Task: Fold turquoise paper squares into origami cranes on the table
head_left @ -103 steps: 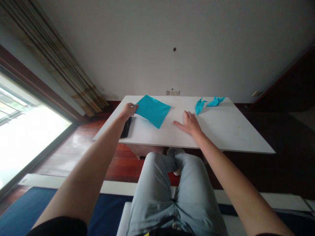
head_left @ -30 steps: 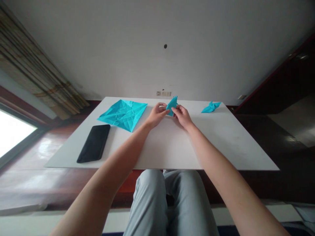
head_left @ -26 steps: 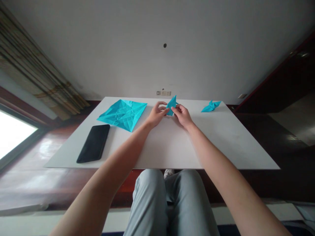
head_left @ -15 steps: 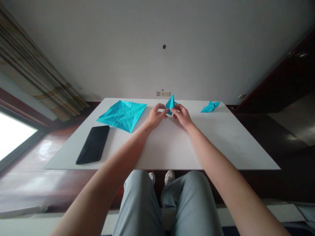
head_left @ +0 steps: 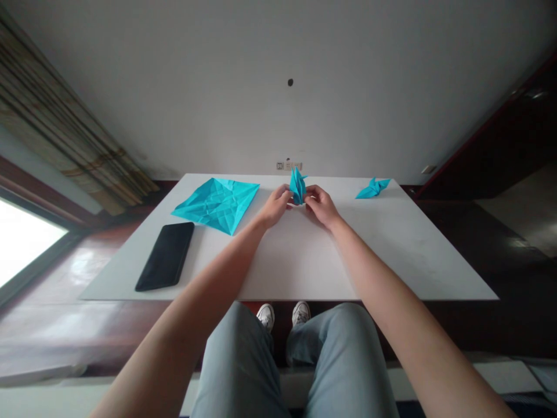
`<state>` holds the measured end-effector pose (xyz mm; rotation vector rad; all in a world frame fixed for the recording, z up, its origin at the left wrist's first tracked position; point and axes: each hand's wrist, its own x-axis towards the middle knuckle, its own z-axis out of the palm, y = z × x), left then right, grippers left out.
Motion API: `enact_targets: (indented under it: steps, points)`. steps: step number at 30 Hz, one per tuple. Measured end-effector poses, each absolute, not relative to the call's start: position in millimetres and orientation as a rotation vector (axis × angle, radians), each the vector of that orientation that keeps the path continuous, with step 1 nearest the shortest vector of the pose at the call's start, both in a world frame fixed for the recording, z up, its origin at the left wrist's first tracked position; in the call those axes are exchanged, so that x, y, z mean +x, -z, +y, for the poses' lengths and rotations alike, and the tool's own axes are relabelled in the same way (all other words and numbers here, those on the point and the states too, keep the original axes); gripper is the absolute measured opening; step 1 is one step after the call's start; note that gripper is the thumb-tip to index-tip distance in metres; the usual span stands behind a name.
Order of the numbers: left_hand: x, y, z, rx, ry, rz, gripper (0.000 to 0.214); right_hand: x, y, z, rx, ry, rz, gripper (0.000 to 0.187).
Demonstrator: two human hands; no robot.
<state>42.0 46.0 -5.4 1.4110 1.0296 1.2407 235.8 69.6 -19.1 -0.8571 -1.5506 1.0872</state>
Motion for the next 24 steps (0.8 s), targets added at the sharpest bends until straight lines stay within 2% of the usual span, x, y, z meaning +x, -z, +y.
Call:
enact_targets:
  steps: [4,6,8,14,19,24]
  points:
    - [40.0,6.1,43.3,1.447,-1.224,0.97,0.032,235.9,18.0,68.0,-0.884,-1.09,-1.546,0.057]
    - [39.3,7.5,41.9,1.471,-1.192,0.93,0.046,236.8,18.4,68.6,-0.901,-1.091,-1.533,0.058]
    - [38.8,10.1,42.0,1.471,-1.175,0.899,0.05,238.2,19.4,69.8,-0.896,-1.078,-1.521,0.058]
    - [39.0,20.4,48.6,1.517,-1.318,0.881,0.035,240.1,23.4,74.0,-0.865,-1.032,-1.493,0.056]
    - [42.3,24.5,49.5,1.482,-1.402,0.935,0.045,237.2,25.2,77.2,-0.847,-0.925,-1.456,0.067]
    - [40.9,24.9,52.8,1.592,-1.357,1.016,0.029,236.2,25.1,76.1,-0.831,-0.93,-1.474,0.078]
